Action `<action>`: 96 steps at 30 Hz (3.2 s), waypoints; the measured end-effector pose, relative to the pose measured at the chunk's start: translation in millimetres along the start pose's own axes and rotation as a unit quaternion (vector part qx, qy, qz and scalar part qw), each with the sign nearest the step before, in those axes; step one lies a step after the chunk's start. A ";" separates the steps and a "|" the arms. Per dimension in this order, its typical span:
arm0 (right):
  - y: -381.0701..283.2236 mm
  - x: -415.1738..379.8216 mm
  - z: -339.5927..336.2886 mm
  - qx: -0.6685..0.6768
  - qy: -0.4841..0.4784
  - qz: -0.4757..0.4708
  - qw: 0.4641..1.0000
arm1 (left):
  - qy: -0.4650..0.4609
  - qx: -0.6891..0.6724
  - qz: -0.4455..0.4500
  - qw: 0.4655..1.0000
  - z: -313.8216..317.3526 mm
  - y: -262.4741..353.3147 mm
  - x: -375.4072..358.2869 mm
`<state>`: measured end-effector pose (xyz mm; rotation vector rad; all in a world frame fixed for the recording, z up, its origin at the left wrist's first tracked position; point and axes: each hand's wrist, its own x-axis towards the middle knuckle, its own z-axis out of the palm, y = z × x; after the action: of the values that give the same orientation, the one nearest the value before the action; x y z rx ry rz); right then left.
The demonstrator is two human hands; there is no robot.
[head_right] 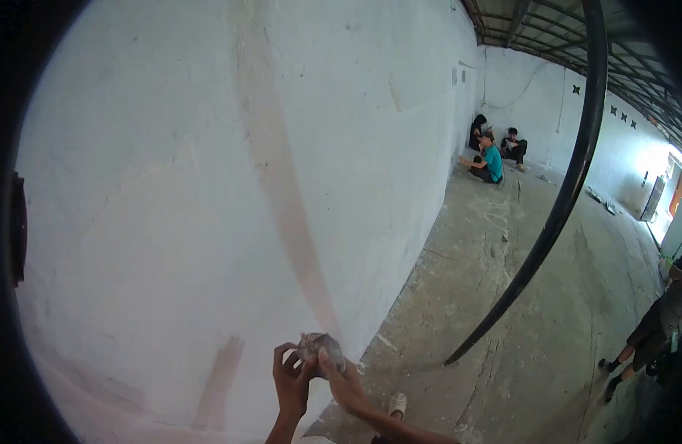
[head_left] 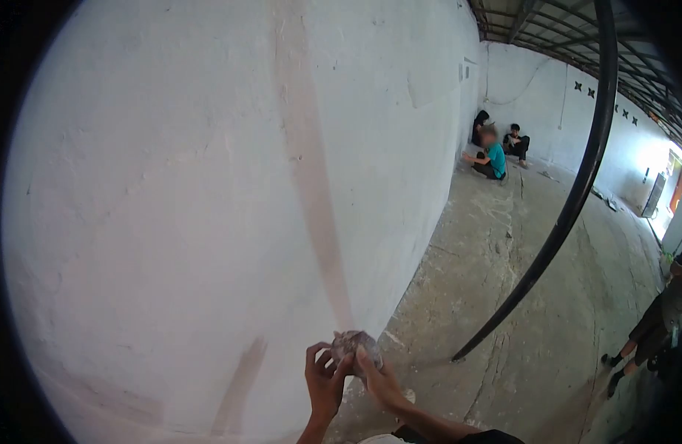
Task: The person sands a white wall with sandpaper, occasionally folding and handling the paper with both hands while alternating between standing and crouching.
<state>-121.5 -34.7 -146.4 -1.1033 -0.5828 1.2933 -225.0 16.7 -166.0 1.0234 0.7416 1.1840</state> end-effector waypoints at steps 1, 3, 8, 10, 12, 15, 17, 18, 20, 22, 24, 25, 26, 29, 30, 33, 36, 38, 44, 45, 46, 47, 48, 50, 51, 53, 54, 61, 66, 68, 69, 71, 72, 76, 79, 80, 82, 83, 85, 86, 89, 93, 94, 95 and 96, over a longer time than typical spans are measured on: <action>5.3 4.9 -4.8 0.004 0.000 0.001 1.000 | 0.000 0.004 -0.001 1.000 0.6 -4.2 2.9; 18.1 25.5 -23.7 -0.007 -0.030 -0.103 0.994 | -0.039 0.102 0.042 0.993 5.6 -10.4 8.8; -38.5 20.7 -39.9 -0.081 -0.058 -0.103 0.990 | -0.053 0.234 0.024 0.971 12.7 -27.1 21.4; -46.2 37.1 -71.9 -0.184 -0.066 -0.090 0.977 | -0.059 0.232 0.020 0.971 33.2 -39.8 29.8; -50.0 48.8 -99.4 -0.195 -0.061 -0.094 0.974 | -0.057 0.224 0.005 0.973 58.1 -53.5 37.2; -75.7 82.6 -153.0 -0.188 -0.066 -0.140 0.970 | -0.053 0.228 -0.006 0.972 118.1 -73.6 68.5; -99.5 95.9 -179.1 -0.167 -0.080 -0.170 0.968 | -0.041 0.240 -0.012 0.970 153.1 -81.4 80.0; -113.5 101.2 -190.8 -0.158 -0.085 -0.158 0.971 | -0.028 0.178 0.004 0.984 169.3 -84.4 85.1; -129.7 104.6 -197.5 -0.176 -0.105 -0.140 0.969 | -0.003 0.082 0.044 0.996 180.2 -89.3 88.9; -140.7 112.8 -203.5 -0.188 -0.147 -0.141 0.961 | 0.032 0.091 0.059 0.994 196.6 -79.8 88.3; -152.1 118.6 -210.6 -0.197 -0.191 -0.143 0.951 | 0.061 0.107 0.106 0.987 209.7 -83.8 87.5; -155.9 126.6 -203.7 -0.188 -0.205 -0.146 0.949 | 0.077 0.108 0.108 0.985 208.4 -80.5 91.7; -159.7 136.9 -194.9 -0.180 -0.219 -0.150 0.947 | 0.096 0.121 0.115 0.981 204.9 -73.9 98.5; -170.8 170.9 -170.9 -0.212 -0.291 -0.148 0.921 | 0.135 0.155 0.143 0.968 193.4 -56.3 111.9; -176.7 180.2 -158.2 -0.215 -0.277 -0.283 0.893 | 0.158 0.171 0.172 0.957 192.4 -44.7 112.6; -222.0 226.8 -117.1 -0.250 -0.217 -0.551 0.766 | 0.215 0.227 0.218 0.924 174.1 -23.3 103.1; -296.4 284.7 -56.1 -0.274 -0.121 -0.685 0.664 | 0.268 0.235 0.232 0.905 148.1 -12.1 86.6; -349.3 309.4 -20.6 -0.293 -0.028 -0.756 0.584 | 0.330 0.242 0.239 0.881 130.9 -16.8 74.6; -368.8 339.5 44.1 -0.261 -0.019 -0.776 0.574 | 0.529 0.313 0.249 0.749 54.1 -52.1 35.7; -351.3 341.7 38.9 -0.285 -0.038 -0.760 0.583 | 0.547 0.330 0.221 0.737 42.2 -56.3 27.2; -328.4 342.2 31.9 -0.319 -0.030 -0.745 0.585 | 0.561 0.343 0.227 0.719 32.4 -60.4 22.8; -302.8 345.5 23.2 -0.339 -0.038 -0.730 0.592 | 0.574 0.356 0.231 0.700 22.7 -65.3 20.5; -279.5 348.9 14.7 -0.359 -0.046 -0.713 0.600 | 0.571 0.356 0.230 0.703 7.1 -71.0 17.0; -250.7 355.2 0.8 -0.356 -0.057 -0.717 0.596 | 0.544 0.508 0.297 0.598 -12.5 -74.1 20.2; -241.3 360.1 -3.0 -0.351 -0.073 -0.719 0.595 | 0.542 0.507 0.294 0.602 -11.4 -75.7 25.6; -257.8 356.6 4.8 -0.344 -0.068 -0.720 0.599 | 0.599 0.409 0.289 0.625 17.0 -53.8 41.6; -276.7 356.1 9.6 -0.337 -0.063 -0.726 0.597 | 0.598 0.410 0.276 0.630 21.8 -47.1 44.6; -365.2 359.2 30.0 -0.276 -0.069 -0.787 0.547 | 0.596 0.418 0.300 0.616 25.3 -39.3 60.7; -233.6 367.6 -17.4 -0.377 -0.076 -0.726 0.570 | 0.571 0.365 0.304 0.669 26.2 -59.5 76.5; -202.7 370.0 -45.2 -0.397 -0.083 -0.710 0.576 | 0.510 0.386 0.319 0.700 41.2 -67.0 92.9; -190.0 372.1 -60.1 -0.424 -0.106 -0.682 0.586 | 0.467 0.379 0.323 0.731 53.3 -70.2 100.2; -166.2 360.1 -93.4 -0.454 -0.113 -0.647 0.602 | 0.370 0.397 0.292 0.788 72.4 -81.0 113.8; -155.0 350.2 -111.2 -0.431 -0.103 -0.616 0.652 | 0.315 0.399 0.243 0.826 86.9 -82.6 118.1; -117.2 287.0 -182.0 -0.251 -0.158 -0.365 0.882 | 0.154 0.298 0.122 0.934 143.8 -104.9 137.0; -123.4 239.5 -233.9 -0.233 -0.192 -0.116 0.946 | 0.095 0.199 0.083 0.972 175.3 -132.9 144.8; -129.8 222.5 -246.3 -0.232 -0.178 -0.117 0.949 | 0.066 0.152 0.040 0.985 181.0 -144.3 146.8; -138.1 192.2 -267.9 -0.166 -0.173 -0.025 0.971 | 0.009 0.049 -0.038 0.998 193.9 -160.8 147.1; -131.5 184.7 -280.2 -0.161 -0.158 -0.027 0.974 | -0.005 0.051 -0.046 0.998 206.3 -160.0 143.9; -119.6 168.9 -303.3 -0.188 -0.101 -0.051 0.976 | -0.040 0.100 -0.062 0.992 232.7 -159.0 133.6; -118.3 159.0 -311.4 -0.173 -0.079 -0.074 0.979 | -0.046 0.104 -0.043 0.993 240.8 -166.1 130.2; -121.8 133.7 -326.1 -0.220 0.006 -0.099 0.970 | -0.068 0.105 -0.055 0.991 257.6 -179.3 120.0; -111.4 121.3 -359.3 -0.278 0.075 -0.156 0.945 | -0.069 0.167 -0.068 0.981 279.8 -179.9 99.1; -123.6 113.1 -361.8 -0.268 0.071 -0.148 0.949 | -0.076 0.157 -0.072 0.982 284.2 -183.9 92.9; -128.2 106.0 -362.4 -0.256 0.063 -0.134 0.955 | -0.078 0.150 -0.080 0.982 283.7 -186.3 84.0; -123.7 104.2 -365.2 -0.256 0.048 -0.124 0.957 | -0.053 0.208 -0.077 0.974 280.6 -191.9 78.9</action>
<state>272.8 -38.6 -210.2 -1.4528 -0.9852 0.8840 117.6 14.7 -232.3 1.3364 0.9914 0.8490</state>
